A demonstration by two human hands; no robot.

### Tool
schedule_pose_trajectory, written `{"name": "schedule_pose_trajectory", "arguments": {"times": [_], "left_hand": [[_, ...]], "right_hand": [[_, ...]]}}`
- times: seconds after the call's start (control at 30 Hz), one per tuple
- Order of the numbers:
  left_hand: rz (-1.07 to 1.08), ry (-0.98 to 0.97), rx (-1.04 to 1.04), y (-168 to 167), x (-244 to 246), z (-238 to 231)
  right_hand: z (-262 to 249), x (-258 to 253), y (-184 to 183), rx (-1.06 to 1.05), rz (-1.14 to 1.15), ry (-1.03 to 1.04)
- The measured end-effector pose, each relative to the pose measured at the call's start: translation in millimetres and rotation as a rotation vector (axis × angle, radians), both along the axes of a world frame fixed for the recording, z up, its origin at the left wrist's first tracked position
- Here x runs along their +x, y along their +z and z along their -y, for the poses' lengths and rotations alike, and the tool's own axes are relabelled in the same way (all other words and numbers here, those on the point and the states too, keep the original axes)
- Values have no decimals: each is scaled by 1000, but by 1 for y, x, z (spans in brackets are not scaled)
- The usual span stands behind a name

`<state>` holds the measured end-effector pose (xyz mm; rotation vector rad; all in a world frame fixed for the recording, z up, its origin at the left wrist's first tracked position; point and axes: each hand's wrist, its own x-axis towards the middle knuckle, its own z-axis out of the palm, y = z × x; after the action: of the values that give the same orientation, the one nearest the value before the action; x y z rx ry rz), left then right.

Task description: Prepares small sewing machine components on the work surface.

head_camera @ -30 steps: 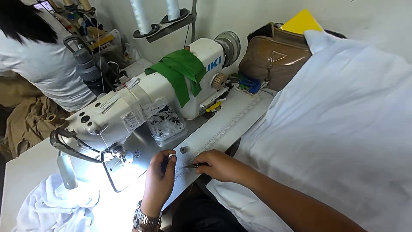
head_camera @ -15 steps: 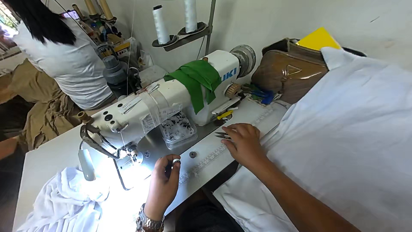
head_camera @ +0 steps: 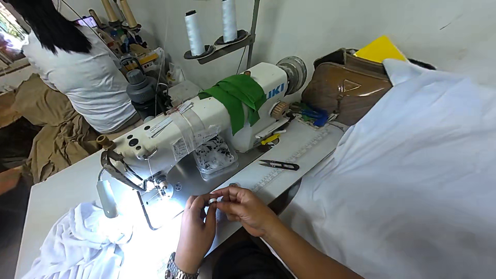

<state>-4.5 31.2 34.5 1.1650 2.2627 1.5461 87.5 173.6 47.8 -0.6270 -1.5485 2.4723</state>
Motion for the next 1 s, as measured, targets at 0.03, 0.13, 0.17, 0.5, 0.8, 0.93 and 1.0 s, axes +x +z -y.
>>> {"name": "schedule_pose_trajectory", "arguments": {"times": [0.03,0.13,0.17,0.5,0.8,0.93,1.0], "left_hand": [[16,0,3,-1,1,1],[35,0,4,-2,3,2],[36,2,6,-2,4,2],[-100,-21,-5,-5,0,7],[-183,-38,-69,-2,6,1],[-79,-72,-14,-8,3,2],[-33,-74,-1,-10,4,1]], "right_hand": [[-1,2,-2,27,4,-9],[-3,6,-7,117,20,-45],[-4,8,-8,148,26,-51],[-6,13,-11,613,-73,-90],[3,4,-1,31,20,158],[-1,8,-2,111,29,43],[-4,11,-2,111,22,6]]}}
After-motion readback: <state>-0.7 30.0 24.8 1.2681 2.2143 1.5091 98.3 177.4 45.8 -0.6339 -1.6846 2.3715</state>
